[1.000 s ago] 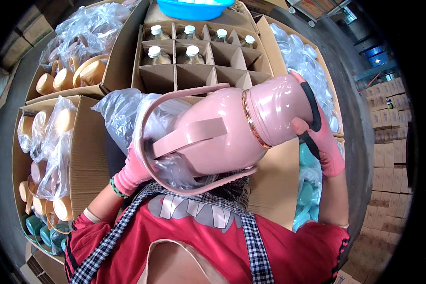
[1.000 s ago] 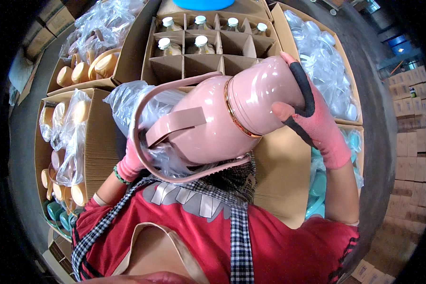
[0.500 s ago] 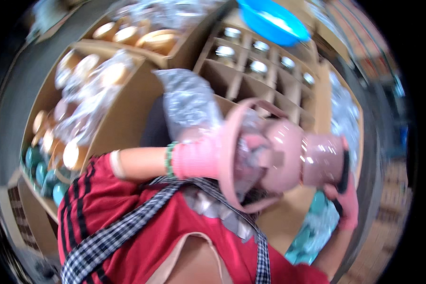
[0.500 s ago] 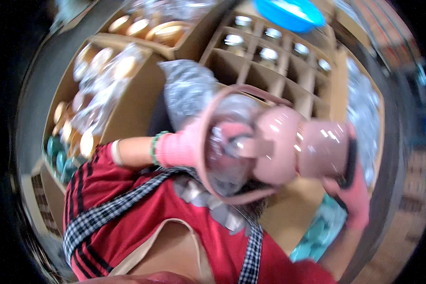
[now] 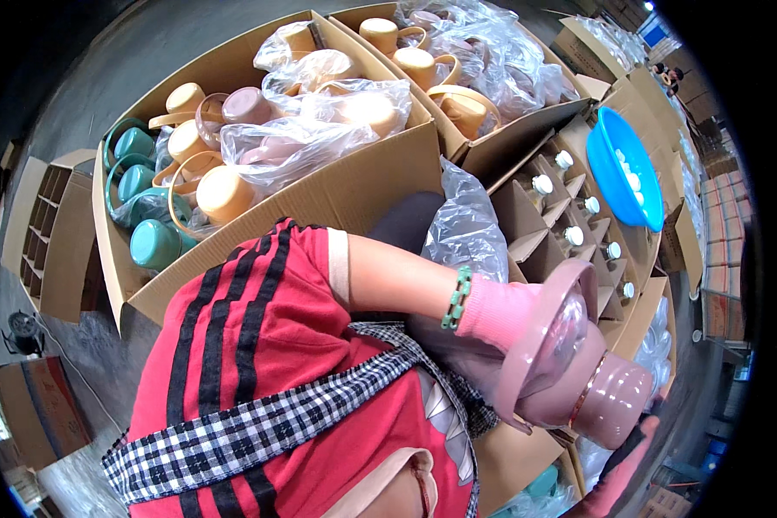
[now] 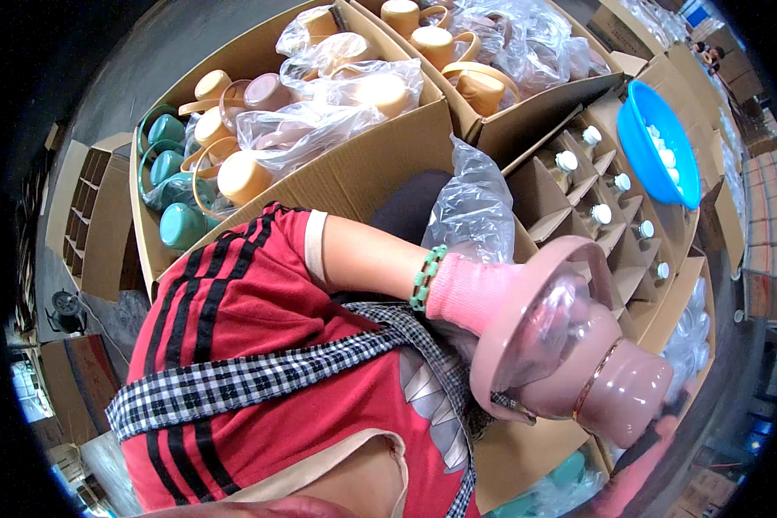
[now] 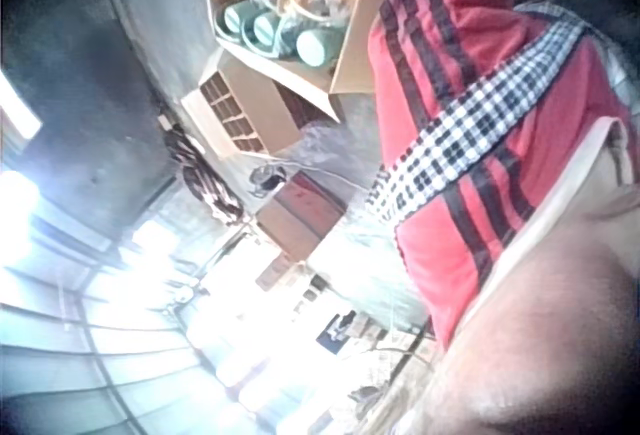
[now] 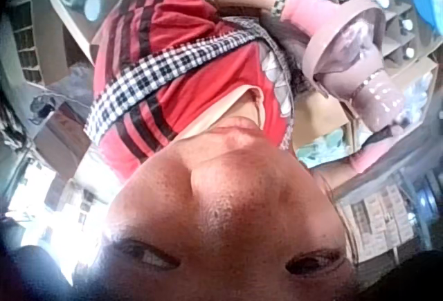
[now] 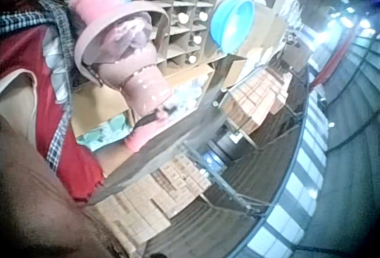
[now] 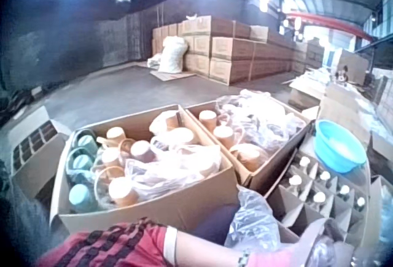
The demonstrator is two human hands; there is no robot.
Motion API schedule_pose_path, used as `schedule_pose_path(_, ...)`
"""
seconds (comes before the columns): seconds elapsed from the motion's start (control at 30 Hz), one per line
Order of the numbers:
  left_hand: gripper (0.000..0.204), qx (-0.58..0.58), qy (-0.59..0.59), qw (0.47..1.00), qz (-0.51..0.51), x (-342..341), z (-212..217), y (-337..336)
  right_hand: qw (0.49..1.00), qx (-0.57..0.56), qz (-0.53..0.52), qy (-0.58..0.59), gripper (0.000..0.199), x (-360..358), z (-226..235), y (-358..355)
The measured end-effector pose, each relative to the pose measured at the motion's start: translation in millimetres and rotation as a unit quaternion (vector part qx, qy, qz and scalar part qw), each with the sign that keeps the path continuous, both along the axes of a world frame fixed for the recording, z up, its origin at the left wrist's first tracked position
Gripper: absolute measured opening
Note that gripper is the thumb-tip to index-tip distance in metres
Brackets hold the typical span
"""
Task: The person sits on the floor and packs plastic pitchers into cardboard boxes. They remove the lid from each pitcher, place the pitcher into a clear plastic bag, and then place the bagged pitcher into a box. The person then places the lid into the pitcher and puts the pitcher back into the box.
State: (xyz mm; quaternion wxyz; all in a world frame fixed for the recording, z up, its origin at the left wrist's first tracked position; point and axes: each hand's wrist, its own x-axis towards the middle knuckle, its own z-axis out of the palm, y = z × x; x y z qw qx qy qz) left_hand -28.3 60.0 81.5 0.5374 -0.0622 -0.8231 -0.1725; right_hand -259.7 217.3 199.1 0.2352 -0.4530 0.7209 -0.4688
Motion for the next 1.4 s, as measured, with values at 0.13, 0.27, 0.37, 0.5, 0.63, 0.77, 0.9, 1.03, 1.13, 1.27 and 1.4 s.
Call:
schedule_pose_path(0.13,0.041,0.142,-0.107,0.984,0.016,10.4,0.9,-12.4,0.961,-0.189,0.147,0.141,0.084,91.9,1.7,13.0)
schedule_pose_path(0.27,0.044,0.329,-0.121,0.930,0.108,41.0,-10.1,-18.8,0.794,-0.024,0.382,0.472,0.048,169.2,-32.3,-35.5)
schedule_pose_path(0.37,0.043,0.375,-0.141,0.910,0.110,48.6,-18.7,-17.7,0.789,0.027,0.340,0.512,0.039,166.4,-52.5,-42.6)
schedule_pose_path(0.5,0.026,0.387,-0.147,0.904,0.105,77.7,-30.1,-7.0,0.953,-0.051,0.211,0.211,0.026,144.4,-30.8,-57.9)
schedule_pose_path(0.63,0.021,0.225,-0.212,0.940,0.146,115.3,-9.2,3.0,0.986,0.024,0.153,0.059,0.025,133.4,-16.0,-55.3)
schedule_pose_path(0.77,0.021,0.190,-0.203,0.959,0.060,112.4,34.6,7.0,0.973,-0.047,0.200,0.101,0.027,152.4,-9.5,-58.4)
schedule_pose_path(0.9,0.025,0.241,-0.278,0.926,0.086,95.3,59.3,12.0,0.953,0.127,0.274,0.038,0.055,163.7,2.3,-59.0)
schedule_pose_path(1.03,0.022,0.001,-0.240,0.956,0.172,97.5,55.0,10.7,0.955,0.007,0.220,0.200,0.057,171.8,-22.3,-55.9)
schedule_pose_path(1.13,0.028,-0.125,-0.064,0.953,0.268,101.7,58.2,-0.4,0.928,0.025,0.294,0.226,0.050,157.3,-29.0,-46.7)
schedule_pose_path(1.27,0.046,-0.045,-0.290,0.951,0.094,95.5,70.8,-9.7,0.940,0.073,0.282,0.178,0.046,156.9,-23.0,-39.9)
schedule_pose_path(1.4,0.018,-0.063,-0.375,0.925,0.011,85.2,79.6,-27.4,0.916,0.039,0.345,0.201,0.046,148.5,-20.7,-46.6)
